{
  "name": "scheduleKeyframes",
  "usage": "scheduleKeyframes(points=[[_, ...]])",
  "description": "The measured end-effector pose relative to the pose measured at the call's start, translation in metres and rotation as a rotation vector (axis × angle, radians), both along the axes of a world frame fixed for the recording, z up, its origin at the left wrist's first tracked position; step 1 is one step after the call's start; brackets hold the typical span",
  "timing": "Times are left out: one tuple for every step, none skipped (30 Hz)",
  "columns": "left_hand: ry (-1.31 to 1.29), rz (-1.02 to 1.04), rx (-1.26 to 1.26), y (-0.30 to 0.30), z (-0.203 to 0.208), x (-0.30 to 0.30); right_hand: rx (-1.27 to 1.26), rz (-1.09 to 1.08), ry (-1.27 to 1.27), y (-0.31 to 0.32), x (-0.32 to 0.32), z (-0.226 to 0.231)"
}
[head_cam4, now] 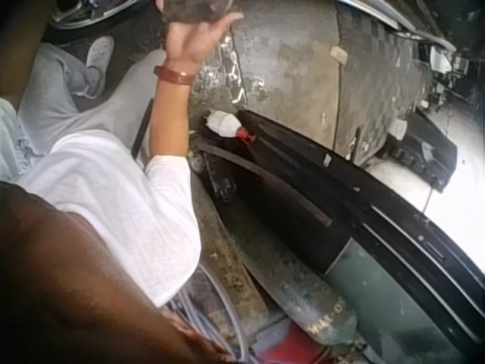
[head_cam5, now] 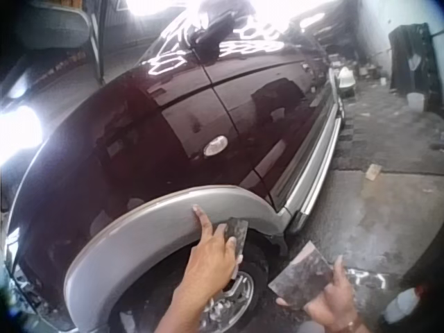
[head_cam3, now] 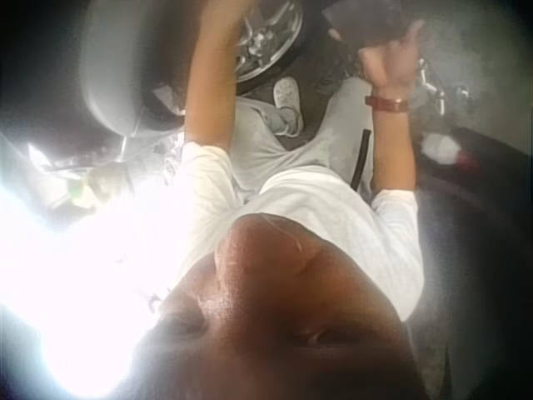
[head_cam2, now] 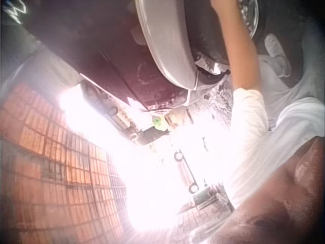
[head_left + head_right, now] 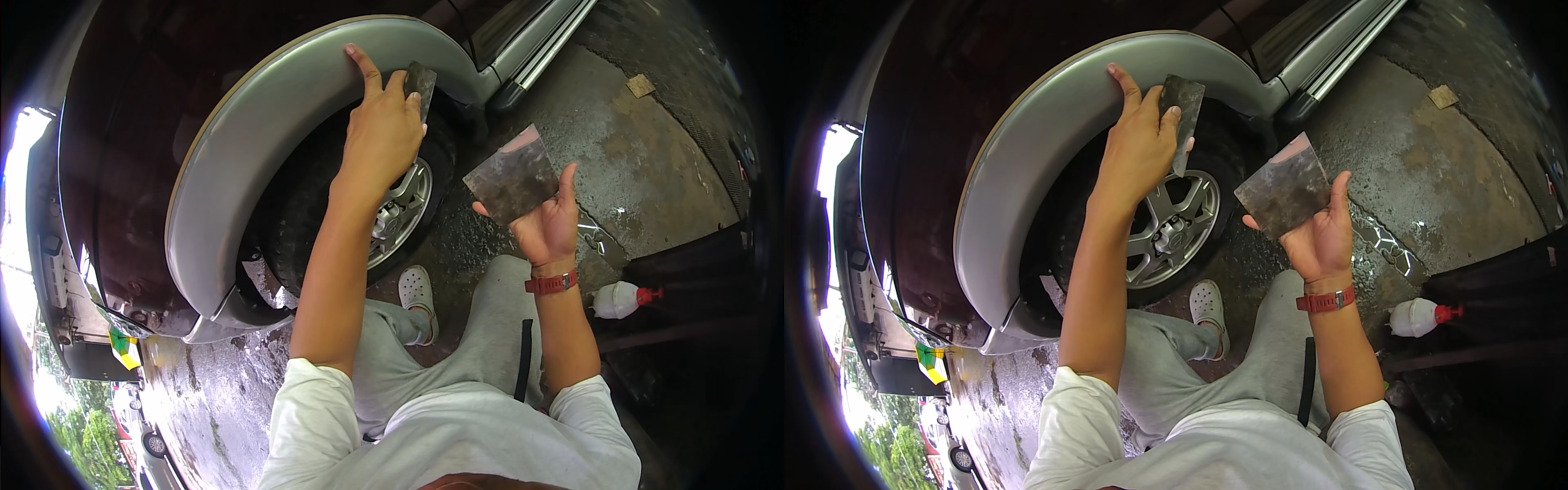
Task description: The person handles two sanding sheets, applies a white substance from a tube to one sheet, and then sands the front fender of a maroon car. The person moves around the vehicle and continues sanding the same area with both sheets.
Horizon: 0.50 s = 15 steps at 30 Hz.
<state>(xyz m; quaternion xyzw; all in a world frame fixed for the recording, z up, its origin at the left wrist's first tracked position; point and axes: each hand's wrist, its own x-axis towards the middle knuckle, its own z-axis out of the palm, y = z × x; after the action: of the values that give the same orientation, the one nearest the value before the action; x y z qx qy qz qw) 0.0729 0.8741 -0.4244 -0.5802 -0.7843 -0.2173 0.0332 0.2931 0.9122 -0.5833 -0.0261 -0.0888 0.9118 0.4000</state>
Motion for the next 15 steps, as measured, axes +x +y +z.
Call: scheduleKeyframes(points=[[-0.001, -0.005, -0.017, 0.004, -0.002, -0.001, -0.003, -0.001, -0.004, 0.0, 0.0, -0.001], [-0.002, -0.01, -0.034, 0.006, -0.003, -0.002, -0.005, -0.002, -0.008, 0.001, 0.0, -0.001], [0.015, -0.01, -0.027, 0.006, -0.003, -0.002, -0.011, -0.003, -0.011, 0.001, 0.001, -0.003], [0.034, -0.009, -0.02, 0.005, -0.004, -0.002, -0.01, 0.001, 0.0, 0.002, 0.001, -0.004], [0.052, -0.007, -0.014, 0.003, -0.004, -0.003, -0.009, 0.005, 0.011, 0.002, 0.001, -0.006], [0.06, 0.004, -0.008, 0.001, -0.003, -0.002, -0.009, 0.003, 0.021, 0.003, 0.002, -0.008], [0.069, 0.016, -0.001, -0.002, -0.001, -0.002, -0.017, 0.001, 0.018, 0.003, 0.003, -0.009], [0.078, 0.03, 0.005, -0.006, 0.001, -0.002, -0.024, -0.001, 0.016, 0.003, 0.003, -0.01], [0.044, 0.042, 0.006, -0.01, 0.002, -0.003, -0.034, -0.003, 0.013, 0.003, 0.004, -0.012], [0.01, 0.055, 0.007, -0.014, 0.003, -0.004, -0.03, 0.001, 0.018, 0.003, 0.004, -0.013], [-0.023, 0.069, 0.007, -0.018, 0.004, -0.004, -0.026, 0.007, 0.024, 0.003, 0.003, -0.016], [-0.059, 0.097, 0.046, -0.024, 0.007, -0.002, -0.026, 0.01, 0.026, 0.002, 0.002, -0.017], [-0.043, 0.099, 0.044, -0.027, 0.006, 0.0, -0.03, 0.009, 0.021, 0.001, 0.003, -0.019], [-0.026, 0.101, 0.042, -0.031, 0.006, 0.001, -0.033, 0.007, 0.017, 0.0, 0.002, -0.02], [-0.008, 0.098, 0.04, -0.034, 0.005, 0.003, -0.038, 0.0, 0.013, 0.0, 0.003, -0.021]])
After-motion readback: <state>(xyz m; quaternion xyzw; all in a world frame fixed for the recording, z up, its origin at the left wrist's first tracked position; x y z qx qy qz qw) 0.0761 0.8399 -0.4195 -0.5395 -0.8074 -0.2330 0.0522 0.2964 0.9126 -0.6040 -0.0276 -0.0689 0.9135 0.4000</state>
